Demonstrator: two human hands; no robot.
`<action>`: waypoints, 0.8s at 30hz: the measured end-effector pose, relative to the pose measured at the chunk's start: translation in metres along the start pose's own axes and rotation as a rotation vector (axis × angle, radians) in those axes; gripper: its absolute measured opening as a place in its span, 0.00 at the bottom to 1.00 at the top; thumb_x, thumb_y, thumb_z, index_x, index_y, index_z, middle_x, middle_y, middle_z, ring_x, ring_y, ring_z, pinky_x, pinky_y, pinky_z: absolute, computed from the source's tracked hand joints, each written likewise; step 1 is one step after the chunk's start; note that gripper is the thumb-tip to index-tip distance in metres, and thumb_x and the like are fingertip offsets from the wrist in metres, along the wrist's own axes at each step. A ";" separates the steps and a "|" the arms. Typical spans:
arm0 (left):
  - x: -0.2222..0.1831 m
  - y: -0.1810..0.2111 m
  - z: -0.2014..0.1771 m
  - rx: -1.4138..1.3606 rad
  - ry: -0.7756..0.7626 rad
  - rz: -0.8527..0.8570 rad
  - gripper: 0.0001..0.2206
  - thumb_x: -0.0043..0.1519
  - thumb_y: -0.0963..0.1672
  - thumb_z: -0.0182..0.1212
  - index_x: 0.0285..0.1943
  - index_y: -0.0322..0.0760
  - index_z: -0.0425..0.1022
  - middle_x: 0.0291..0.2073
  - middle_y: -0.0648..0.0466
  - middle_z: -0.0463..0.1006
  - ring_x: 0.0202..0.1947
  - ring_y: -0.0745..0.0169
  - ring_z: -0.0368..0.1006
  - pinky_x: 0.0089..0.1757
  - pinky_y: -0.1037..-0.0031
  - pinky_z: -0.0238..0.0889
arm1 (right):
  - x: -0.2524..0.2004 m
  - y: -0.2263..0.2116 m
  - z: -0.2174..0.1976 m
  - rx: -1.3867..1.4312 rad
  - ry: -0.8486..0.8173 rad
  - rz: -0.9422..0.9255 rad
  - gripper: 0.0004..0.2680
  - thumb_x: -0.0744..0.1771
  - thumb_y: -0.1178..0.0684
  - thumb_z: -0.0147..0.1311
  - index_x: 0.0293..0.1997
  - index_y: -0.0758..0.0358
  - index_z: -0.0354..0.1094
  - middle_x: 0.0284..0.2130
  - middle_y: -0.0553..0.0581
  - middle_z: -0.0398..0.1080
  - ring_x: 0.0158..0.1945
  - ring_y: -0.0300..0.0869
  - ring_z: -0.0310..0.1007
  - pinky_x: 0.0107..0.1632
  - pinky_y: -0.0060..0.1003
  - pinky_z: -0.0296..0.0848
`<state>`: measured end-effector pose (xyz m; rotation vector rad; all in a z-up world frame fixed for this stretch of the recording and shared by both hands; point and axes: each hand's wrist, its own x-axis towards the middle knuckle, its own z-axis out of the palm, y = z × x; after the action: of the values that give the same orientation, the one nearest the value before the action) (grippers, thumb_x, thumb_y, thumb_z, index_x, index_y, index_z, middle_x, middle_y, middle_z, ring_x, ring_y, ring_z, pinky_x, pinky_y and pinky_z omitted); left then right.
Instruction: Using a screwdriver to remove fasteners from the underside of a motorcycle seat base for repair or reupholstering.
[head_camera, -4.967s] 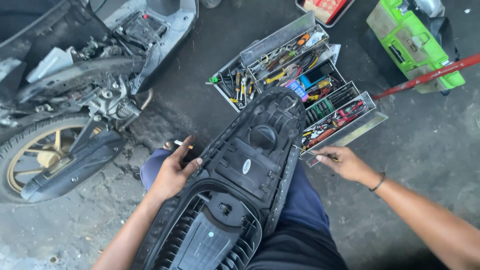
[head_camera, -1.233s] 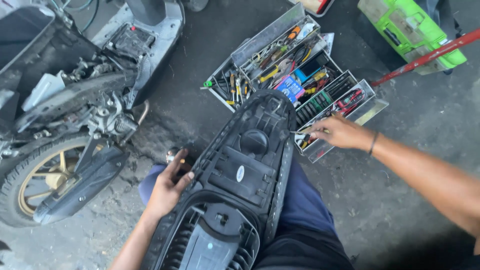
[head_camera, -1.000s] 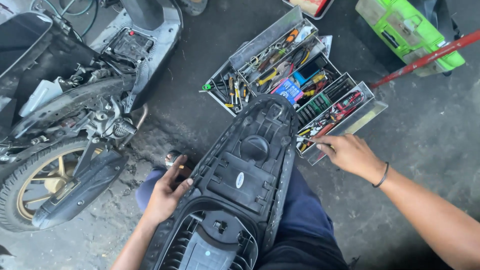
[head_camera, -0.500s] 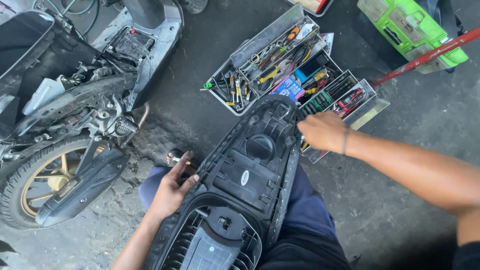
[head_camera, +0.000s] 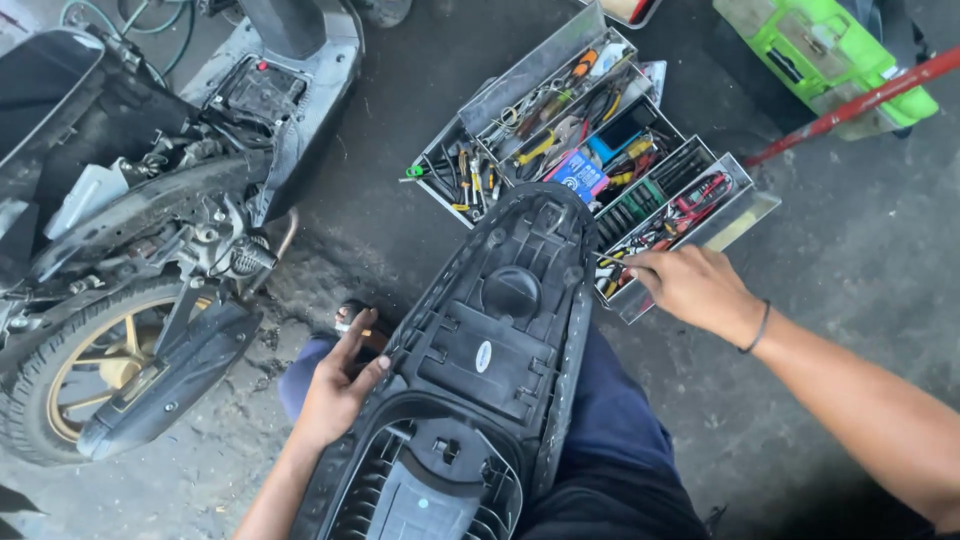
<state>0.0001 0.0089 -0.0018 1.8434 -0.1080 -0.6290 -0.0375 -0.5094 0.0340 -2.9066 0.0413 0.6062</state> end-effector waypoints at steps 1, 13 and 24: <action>-0.001 0.002 -0.001 0.005 -0.008 0.003 0.36 0.67 0.45 0.65 0.86 0.35 0.56 0.84 0.50 0.63 0.85 0.53 0.53 0.76 0.65 0.47 | 0.003 -0.003 0.001 0.004 0.003 0.009 0.12 0.75 0.48 0.48 0.63 0.44 0.80 0.26 0.47 0.86 0.27 0.43 0.85 0.26 0.41 0.77; 0.001 0.006 0.005 -0.008 -0.042 -0.023 0.37 0.68 0.44 0.63 0.87 0.36 0.52 0.85 0.52 0.59 0.86 0.55 0.48 0.74 0.65 0.54 | 0.075 -0.014 0.012 -0.377 -0.219 -0.164 0.07 0.62 0.68 0.48 0.31 0.60 0.70 0.19 0.54 0.69 0.27 0.49 0.77 0.25 0.45 0.70; -0.003 0.005 -0.004 -0.065 0.018 -0.110 0.36 0.66 0.44 0.64 0.87 0.40 0.57 0.83 0.54 0.65 0.83 0.60 0.57 0.73 0.68 0.55 | 0.036 0.023 0.023 0.509 -0.193 0.073 0.14 0.73 0.44 0.54 0.66 0.46 0.80 0.38 0.57 0.88 0.16 0.36 0.55 0.25 0.35 0.66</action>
<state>0.0005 0.0119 0.0046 1.8003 0.0254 -0.6844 -0.0153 -0.5273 -0.0048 -2.3556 0.2399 0.7567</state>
